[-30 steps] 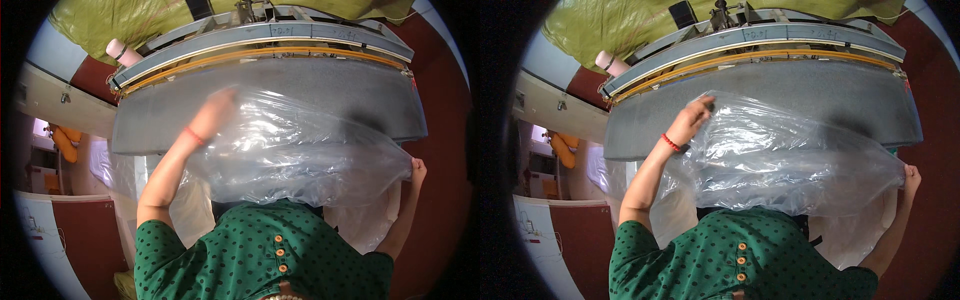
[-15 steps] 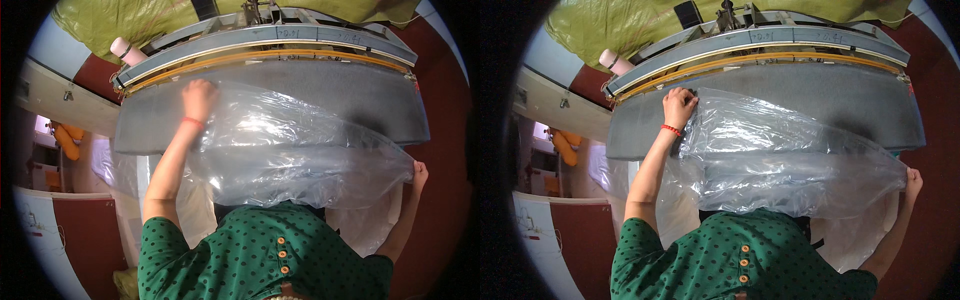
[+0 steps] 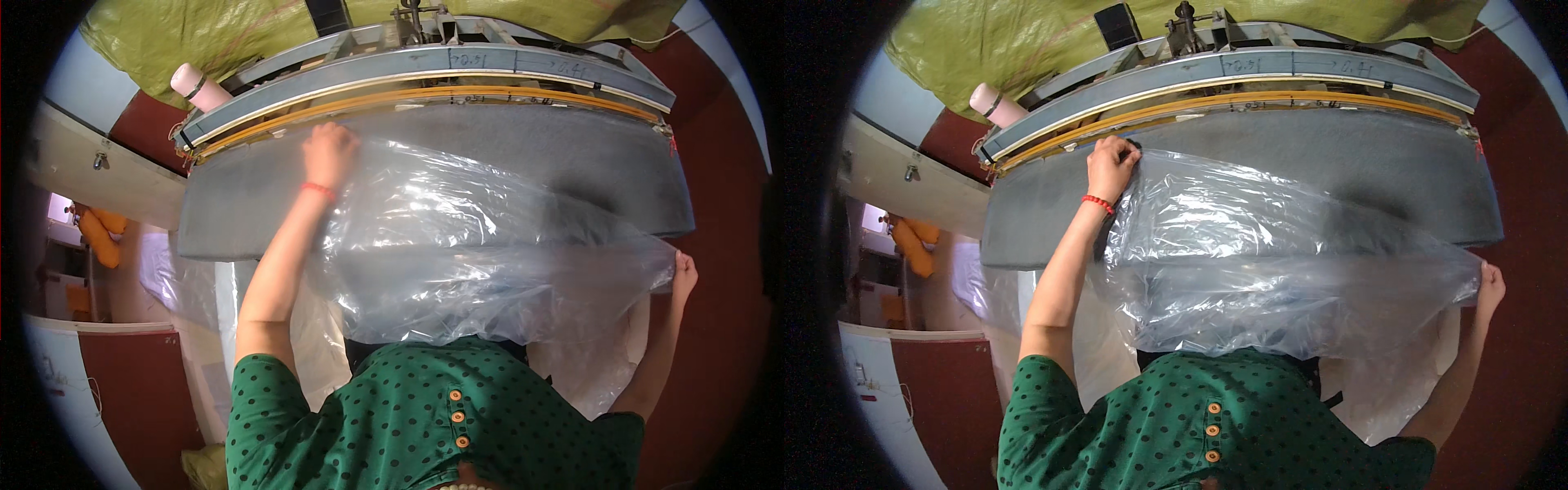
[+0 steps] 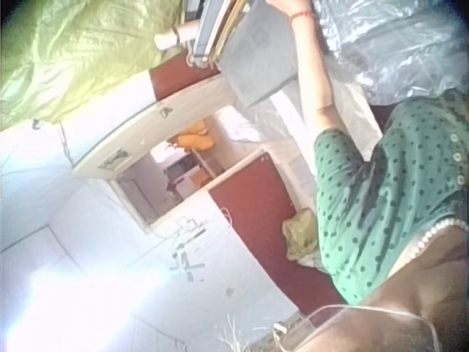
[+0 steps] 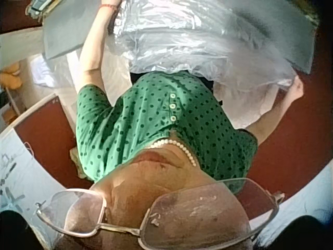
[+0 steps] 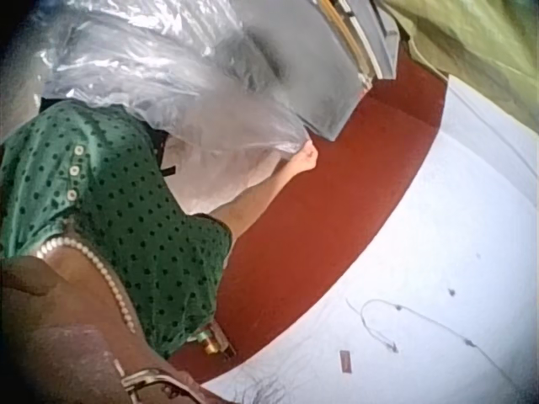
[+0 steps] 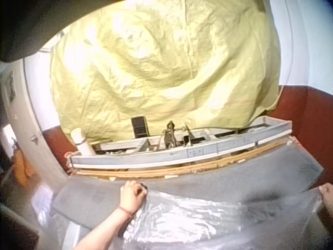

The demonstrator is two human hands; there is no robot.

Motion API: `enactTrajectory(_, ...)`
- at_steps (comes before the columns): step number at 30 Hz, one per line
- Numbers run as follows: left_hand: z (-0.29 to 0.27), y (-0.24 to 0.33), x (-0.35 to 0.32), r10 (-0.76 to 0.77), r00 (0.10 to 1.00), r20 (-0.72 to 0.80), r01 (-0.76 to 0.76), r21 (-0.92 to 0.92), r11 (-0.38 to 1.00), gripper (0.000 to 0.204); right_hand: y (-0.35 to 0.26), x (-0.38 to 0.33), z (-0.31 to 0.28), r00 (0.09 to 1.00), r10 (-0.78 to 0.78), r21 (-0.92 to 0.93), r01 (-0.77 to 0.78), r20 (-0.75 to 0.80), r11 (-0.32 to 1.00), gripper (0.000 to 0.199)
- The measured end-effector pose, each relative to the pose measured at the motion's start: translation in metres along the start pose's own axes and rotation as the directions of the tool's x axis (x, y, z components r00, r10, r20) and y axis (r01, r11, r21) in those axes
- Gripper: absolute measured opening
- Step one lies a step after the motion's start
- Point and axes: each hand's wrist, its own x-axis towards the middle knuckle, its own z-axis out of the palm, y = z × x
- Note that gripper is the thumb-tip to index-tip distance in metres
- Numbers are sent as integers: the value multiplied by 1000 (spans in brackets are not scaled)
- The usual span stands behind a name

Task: Manually placing and aligning plastic film/bags on a heat-sealing machine to seal the edges.

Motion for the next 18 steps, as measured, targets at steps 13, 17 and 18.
enactTrajectory(13, 10, -164, 0, -715, 577, -395, 425, -602, 676, 16, -198, 106, 226, 987, -119, 266, 145, -111, 953, 18)
enactTrajectory(17, 12, -154, 19, -755, 575, -316, 446, -653, 613, 15, -196, 127, 253, 985, -118, 365, 155, -122, 918, 21)
enactTrajectory(18, 12, -150, 20, -762, 564, -319, 439, -665, 604, 14, -198, 129, 257, 986, -83, 350, 129, -144, 928, 22)
